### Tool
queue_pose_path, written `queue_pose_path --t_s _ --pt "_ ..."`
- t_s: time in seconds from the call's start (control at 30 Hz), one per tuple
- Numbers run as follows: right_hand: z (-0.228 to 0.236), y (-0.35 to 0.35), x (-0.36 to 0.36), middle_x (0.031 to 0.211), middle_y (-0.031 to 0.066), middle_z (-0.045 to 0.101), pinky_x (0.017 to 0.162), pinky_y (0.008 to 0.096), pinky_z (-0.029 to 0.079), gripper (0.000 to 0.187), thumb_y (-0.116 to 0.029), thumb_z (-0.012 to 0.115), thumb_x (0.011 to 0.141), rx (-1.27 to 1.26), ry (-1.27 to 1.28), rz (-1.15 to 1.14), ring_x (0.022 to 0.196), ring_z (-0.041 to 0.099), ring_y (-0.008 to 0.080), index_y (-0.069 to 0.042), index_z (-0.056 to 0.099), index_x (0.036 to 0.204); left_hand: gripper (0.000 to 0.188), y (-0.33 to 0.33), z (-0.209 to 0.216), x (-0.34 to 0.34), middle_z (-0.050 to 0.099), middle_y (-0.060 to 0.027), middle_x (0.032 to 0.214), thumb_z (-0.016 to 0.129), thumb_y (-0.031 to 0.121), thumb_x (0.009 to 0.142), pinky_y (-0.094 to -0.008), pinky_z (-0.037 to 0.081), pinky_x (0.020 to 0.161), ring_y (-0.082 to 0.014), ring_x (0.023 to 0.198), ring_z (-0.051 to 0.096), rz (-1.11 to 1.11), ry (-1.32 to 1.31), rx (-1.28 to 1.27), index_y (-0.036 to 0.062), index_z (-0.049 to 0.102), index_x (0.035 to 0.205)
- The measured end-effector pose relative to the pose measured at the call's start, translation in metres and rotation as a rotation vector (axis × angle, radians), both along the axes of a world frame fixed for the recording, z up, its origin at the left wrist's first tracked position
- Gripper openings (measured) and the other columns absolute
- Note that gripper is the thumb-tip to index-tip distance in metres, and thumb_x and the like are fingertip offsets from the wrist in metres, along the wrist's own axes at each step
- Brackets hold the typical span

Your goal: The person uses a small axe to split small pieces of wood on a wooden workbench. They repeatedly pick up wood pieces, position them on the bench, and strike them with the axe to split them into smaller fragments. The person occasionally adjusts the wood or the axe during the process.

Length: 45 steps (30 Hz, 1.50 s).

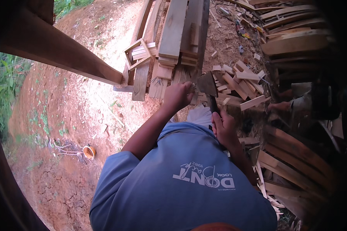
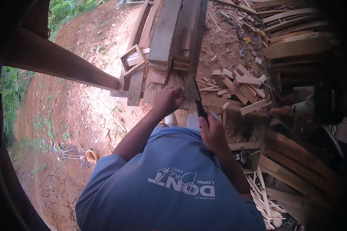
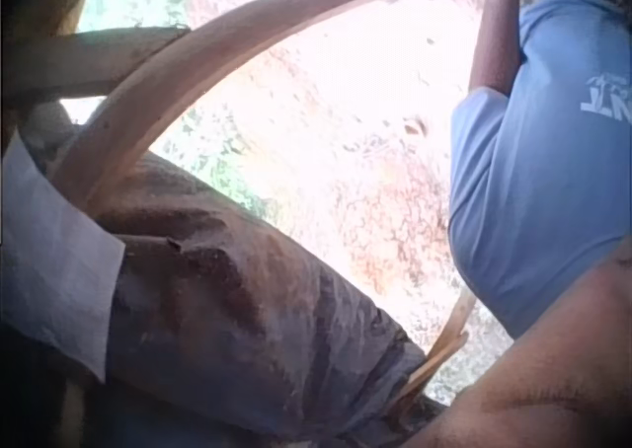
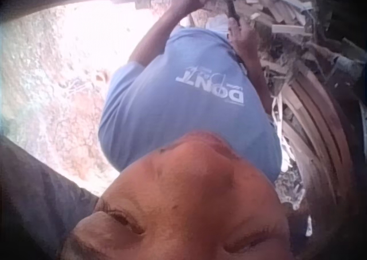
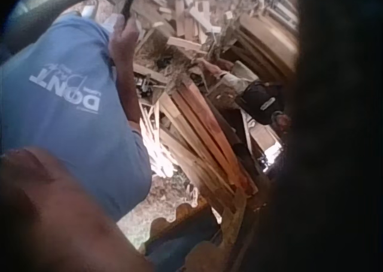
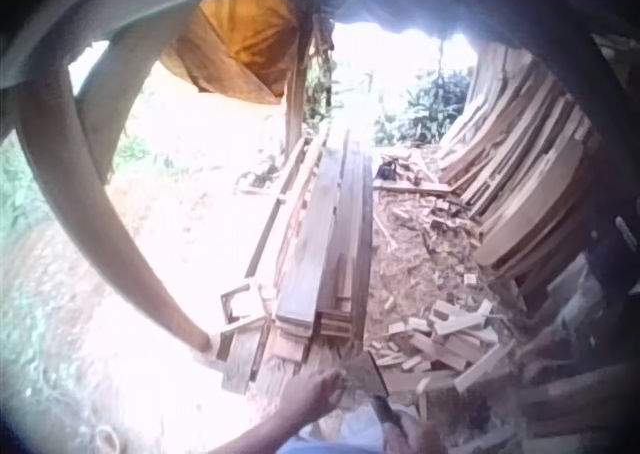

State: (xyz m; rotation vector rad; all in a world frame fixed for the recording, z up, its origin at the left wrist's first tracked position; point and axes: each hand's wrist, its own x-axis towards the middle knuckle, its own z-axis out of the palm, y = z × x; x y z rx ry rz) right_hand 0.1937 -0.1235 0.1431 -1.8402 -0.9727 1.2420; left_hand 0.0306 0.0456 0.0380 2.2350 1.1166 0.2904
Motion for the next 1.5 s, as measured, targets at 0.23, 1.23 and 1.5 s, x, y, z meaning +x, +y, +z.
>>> queue_pose_path --t_s 0.23,1.23,1.5 --pt "-0.040 -0.001 0.000 0.078 0.0051 0.064 0.053 0.0286 0.046 0.030 -0.022 0.056 0.111 0.052 -0.118 0.113 0.057 0.057 0.0087 0.004 0.065 0.123 0.030 0.003 0.009 0.000 0.075 -0.0149 0.098 0.077 0.030 0.086 -0.0506 0.059 0.077 -0.0387 0.091 0.073 -0.016 0.041 -0.003 0.0090 0.070 0.107" --pt "-0.048 -0.018 0.004 0.091 0.0299 0.071 0.077 0.0513 0.056 0.036 -0.017 0.064 0.101 0.191 -0.239 0.013 0.090 0.072 0.0478 0.007 0.060 0.127 0.041 0.007 0.019 -0.018 0.073 -0.0242 0.086 0.054 0.045 0.107 -0.0582 0.054 0.071 -0.0471 0.084 0.072 -0.198 0.331 -0.042 0.0085 0.049 0.124" --pt "-0.019 -0.002 -0.012 0.093 0.0314 0.070 0.081 0.0580 0.055 0.039 -0.019 0.062 0.103 0.238 -0.439 0.133 0.092 0.070 0.0517 0.005 0.053 0.131 0.045 0.000 0.001 -0.016 0.074 -0.0218 0.084 0.057 0.046 0.106 -0.0554 0.058 0.070 -0.0457 0.081 0.073 -0.128 0.288 -0.094 0.0016 0.051 0.114"
